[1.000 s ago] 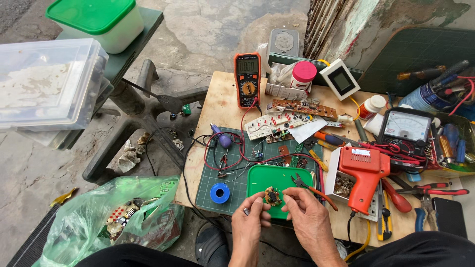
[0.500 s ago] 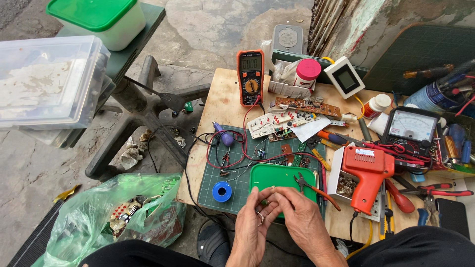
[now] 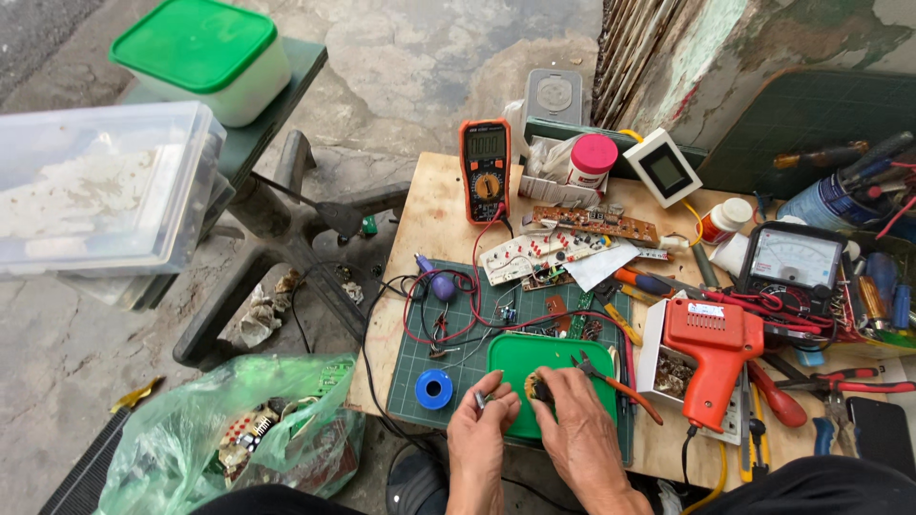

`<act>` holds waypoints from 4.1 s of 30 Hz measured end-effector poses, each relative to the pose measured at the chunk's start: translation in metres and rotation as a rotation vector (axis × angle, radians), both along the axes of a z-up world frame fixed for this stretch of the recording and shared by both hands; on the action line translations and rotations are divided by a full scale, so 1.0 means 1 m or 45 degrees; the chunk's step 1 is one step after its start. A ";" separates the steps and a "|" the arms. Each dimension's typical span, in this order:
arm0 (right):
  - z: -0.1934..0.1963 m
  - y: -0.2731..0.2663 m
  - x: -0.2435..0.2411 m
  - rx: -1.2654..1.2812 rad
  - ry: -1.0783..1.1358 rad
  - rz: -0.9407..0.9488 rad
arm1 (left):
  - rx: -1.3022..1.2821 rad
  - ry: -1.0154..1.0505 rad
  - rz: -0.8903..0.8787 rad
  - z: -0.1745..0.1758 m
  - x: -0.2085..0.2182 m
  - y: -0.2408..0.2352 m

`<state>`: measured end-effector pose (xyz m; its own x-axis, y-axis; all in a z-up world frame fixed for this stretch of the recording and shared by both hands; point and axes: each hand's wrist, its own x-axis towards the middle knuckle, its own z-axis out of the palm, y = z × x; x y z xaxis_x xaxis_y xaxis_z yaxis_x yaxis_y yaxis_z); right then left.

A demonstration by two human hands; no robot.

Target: The person uses pliers and a heat gun to remove components from a small green circuit board. They repeatedly heat solder joints and pull off parts, placing them on the workbench.

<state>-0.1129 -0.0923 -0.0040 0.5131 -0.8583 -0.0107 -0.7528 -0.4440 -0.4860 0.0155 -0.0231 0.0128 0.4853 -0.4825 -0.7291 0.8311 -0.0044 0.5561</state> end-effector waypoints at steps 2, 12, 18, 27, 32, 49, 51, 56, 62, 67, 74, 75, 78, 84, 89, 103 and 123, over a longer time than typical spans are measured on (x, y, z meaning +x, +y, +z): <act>0.002 -0.003 0.001 0.085 0.038 -0.108 | 0.046 -0.183 -0.121 -0.017 -0.002 0.003; 0.040 -0.023 -0.015 0.369 -0.343 -0.746 | 0.109 -1.725 -0.795 -0.019 -0.018 -0.031; 0.042 -0.029 -0.019 0.515 -0.443 -0.862 | 0.016 -2.041 -0.821 -0.039 -0.027 -0.037; 0.030 -0.031 -0.022 0.470 -0.545 -0.803 | -0.026 -2.277 -0.806 -0.051 -0.026 -0.037; 0.044 -0.035 -0.023 0.477 -0.540 -0.695 | -0.031 -2.222 -0.818 -0.029 -0.022 -0.035; 0.101 -0.043 -0.012 0.532 -0.618 -0.157 | -0.197 0.110 -0.316 0.065 -0.004 -0.041; 0.092 -0.045 -0.008 0.651 -0.907 -0.307 | -0.253 0.254 -0.218 0.075 -0.003 -0.042; 0.097 -0.045 -0.001 0.628 -0.788 -0.511 | -0.259 0.284 -0.157 0.078 -0.001 -0.044; 0.084 -0.046 -0.001 0.627 -0.791 -0.528 | -0.222 0.235 -0.120 0.082 0.000 -0.046; 0.082 -0.047 0.000 0.649 -0.784 -0.558 | -0.204 0.234 -0.112 0.083 0.000 -0.048; 0.076 -0.048 -0.002 0.655 -0.833 -0.557 | -0.235 0.118 -0.146 0.073 -0.004 -0.048; 0.077 -0.048 -0.002 0.657 -0.813 -0.567 | -0.227 0.095 -0.159 0.075 -0.004 -0.048; 0.078 -0.047 -0.001 0.647 -0.775 -0.585 | -0.206 0.011 -0.208 0.074 -0.004 -0.048; 0.071 -0.047 -0.003 0.669 -0.841 -0.575 | -0.265 -0.055 -0.226 0.065 -0.007 -0.048; 0.073 -0.048 -0.003 0.649 -0.773 -0.597 | -0.263 -0.072 -0.245 0.065 -0.008 -0.048; 0.075 -0.049 -0.004 0.675 -0.811 -0.622 | -0.164 0.078 -0.292 0.101 0.003 -0.046; 0.091 -0.049 0.005 0.756 -0.905 -0.740 | -0.171 0.167 -0.200 0.090 0.001 -0.045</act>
<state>-0.1079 -0.1416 0.0868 0.0836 -0.9275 -0.3644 -0.2343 0.3371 -0.9118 0.0160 -0.0684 0.1028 0.3020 -0.6415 -0.7052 0.8912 -0.0727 0.4477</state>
